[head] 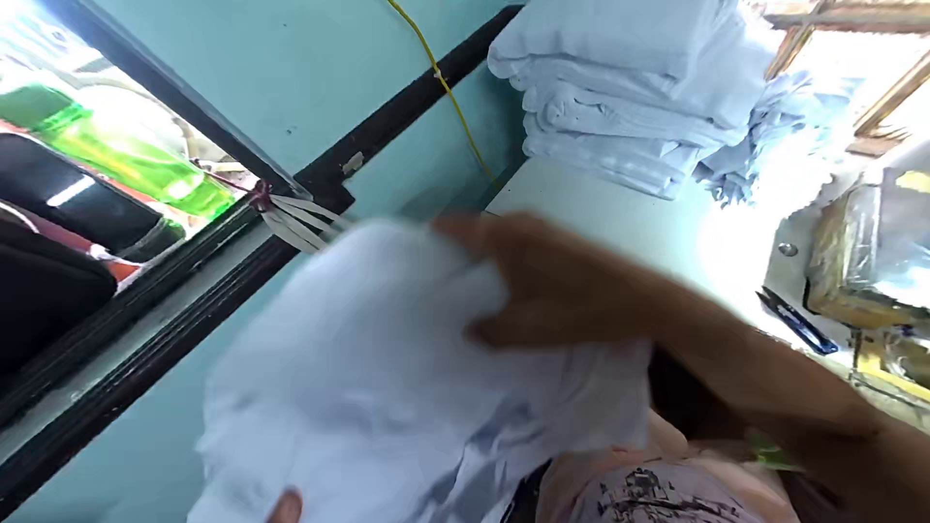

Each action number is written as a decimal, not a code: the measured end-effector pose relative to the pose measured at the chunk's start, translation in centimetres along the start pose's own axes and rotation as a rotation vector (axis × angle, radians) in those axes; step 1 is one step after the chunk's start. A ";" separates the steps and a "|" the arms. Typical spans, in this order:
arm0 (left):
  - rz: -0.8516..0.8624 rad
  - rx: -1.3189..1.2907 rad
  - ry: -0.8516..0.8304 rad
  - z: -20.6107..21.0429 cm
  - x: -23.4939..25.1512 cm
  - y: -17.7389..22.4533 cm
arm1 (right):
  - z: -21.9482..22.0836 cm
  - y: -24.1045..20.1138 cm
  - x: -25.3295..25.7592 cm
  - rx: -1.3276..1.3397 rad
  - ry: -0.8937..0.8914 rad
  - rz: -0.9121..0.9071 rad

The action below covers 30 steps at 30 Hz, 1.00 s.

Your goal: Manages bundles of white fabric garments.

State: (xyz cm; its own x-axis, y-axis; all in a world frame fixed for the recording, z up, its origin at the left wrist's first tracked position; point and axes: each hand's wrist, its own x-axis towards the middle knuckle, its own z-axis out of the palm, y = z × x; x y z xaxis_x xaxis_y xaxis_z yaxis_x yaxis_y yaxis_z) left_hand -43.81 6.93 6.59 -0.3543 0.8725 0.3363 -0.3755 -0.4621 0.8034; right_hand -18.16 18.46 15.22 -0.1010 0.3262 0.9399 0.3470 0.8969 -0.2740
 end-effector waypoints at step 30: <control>-1.088 0.944 0.438 -22.7 -14.0 -15.1 | -12.5 1.2 -14.2 -0.446 -0.361 1.008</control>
State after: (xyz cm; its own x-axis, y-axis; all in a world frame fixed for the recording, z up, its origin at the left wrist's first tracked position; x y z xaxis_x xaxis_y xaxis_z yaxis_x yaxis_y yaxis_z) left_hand -52.64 -1.85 -21.42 -0.5577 0.5189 -0.6479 -0.0027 0.7794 0.6265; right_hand -4.60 11.21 4.12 0.1736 0.9635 0.2040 0.7121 0.0203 -0.7017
